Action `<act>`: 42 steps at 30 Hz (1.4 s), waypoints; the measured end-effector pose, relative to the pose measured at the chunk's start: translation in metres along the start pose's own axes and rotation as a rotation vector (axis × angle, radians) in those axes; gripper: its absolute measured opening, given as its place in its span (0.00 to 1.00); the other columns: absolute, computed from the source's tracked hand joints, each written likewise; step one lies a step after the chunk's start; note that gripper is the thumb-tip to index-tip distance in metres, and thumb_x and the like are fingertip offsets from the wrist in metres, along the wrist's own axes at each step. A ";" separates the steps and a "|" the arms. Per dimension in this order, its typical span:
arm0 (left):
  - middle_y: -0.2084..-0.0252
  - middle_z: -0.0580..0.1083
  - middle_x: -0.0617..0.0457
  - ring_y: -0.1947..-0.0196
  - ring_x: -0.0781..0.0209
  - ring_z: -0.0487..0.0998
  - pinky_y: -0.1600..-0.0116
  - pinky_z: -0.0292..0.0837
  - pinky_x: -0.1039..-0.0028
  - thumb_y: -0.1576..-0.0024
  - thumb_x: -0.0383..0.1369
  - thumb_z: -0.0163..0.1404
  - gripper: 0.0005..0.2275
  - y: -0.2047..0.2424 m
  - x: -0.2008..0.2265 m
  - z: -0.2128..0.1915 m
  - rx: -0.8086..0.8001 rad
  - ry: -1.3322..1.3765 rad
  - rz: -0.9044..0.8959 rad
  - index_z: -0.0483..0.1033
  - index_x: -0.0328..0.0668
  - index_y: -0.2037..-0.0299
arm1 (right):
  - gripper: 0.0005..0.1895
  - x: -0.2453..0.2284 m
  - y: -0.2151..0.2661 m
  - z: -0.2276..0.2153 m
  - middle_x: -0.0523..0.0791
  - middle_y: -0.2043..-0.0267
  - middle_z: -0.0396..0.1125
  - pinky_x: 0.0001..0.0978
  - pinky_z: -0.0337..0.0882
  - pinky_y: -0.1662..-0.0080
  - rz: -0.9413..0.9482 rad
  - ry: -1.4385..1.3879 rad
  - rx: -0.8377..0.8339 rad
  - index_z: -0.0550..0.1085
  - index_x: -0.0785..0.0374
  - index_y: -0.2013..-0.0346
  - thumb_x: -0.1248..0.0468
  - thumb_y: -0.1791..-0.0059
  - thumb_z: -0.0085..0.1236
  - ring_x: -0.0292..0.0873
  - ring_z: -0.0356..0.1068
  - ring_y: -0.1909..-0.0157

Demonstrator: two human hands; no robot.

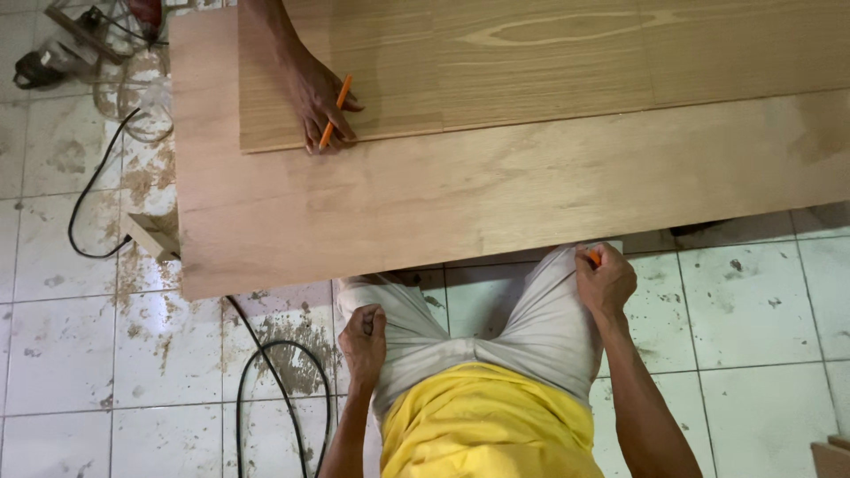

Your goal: The person organizes wooden boards on a large panel and uses a pencil to mark positions.

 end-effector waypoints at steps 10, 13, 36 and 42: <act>0.72 0.79 0.59 0.72 0.68 0.76 0.62 0.71 0.73 0.43 0.36 0.53 0.07 0.001 0.000 -0.002 -0.003 0.019 0.084 0.84 0.49 0.61 | 0.17 -0.005 -0.002 -0.002 0.41 0.77 0.69 0.43 0.62 0.70 -0.035 0.019 0.014 0.71 0.55 0.77 0.52 0.49 0.63 0.45 0.65 0.75; 0.70 0.81 0.57 0.69 0.64 0.79 0.60 0.72 0.69 0.42 0.37 0.52 0.08 0.001 0.001 -0.002 0.008 -0.032 0.082 0.84 0.49 0.60 | 0.19 -0.009 -0.004 -0.003 0.40 0.78 0.66 0.44 0.61 0.70 -0.045 0.028 0.023 0.68 0.54 0.79 0.51 0.49 0.61 0.45 0.64 0.76; 0.69 0.82 0.55 0.71 0.55 0.84 0.61 0.80 0.67 0.48 0.34 0.62 0.10 0.007 0.020 0.066 -0.143 -0.025 0.666 0.85 0.53 0.56 | 0.17 0.016 -0.004 0.006 0.50 0.72 0.68 0.52 0.74 0.56 -0.022 0.082 0.036 0.72 0.57 0.71 0.48 0.53 0.64 0.60 0.74 0.60; 0.65 0.79 0.50 0.65 0.47 0.82 0.59 0.79 0.61 0.43 0.31 0.58 0.08 0.009 0.099 0.064 -0.080 -0.057 0.831 0.82 0.45 0.55 | 0.18 0.018 0.002 0.000 0.49 0.74 0.68 0.48 0.73 0.58 0.008 0.118 -0.006 0.73 0.54 0.72 0.46 0.50 0.64 0.58 0.74 0.63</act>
Point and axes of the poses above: each hand's wrist, its own y-axis away from the middle knuckle, its own z-axis out of the palm, x = y × z, the point moved 4 cm from there along -y, towards the middle knuckle
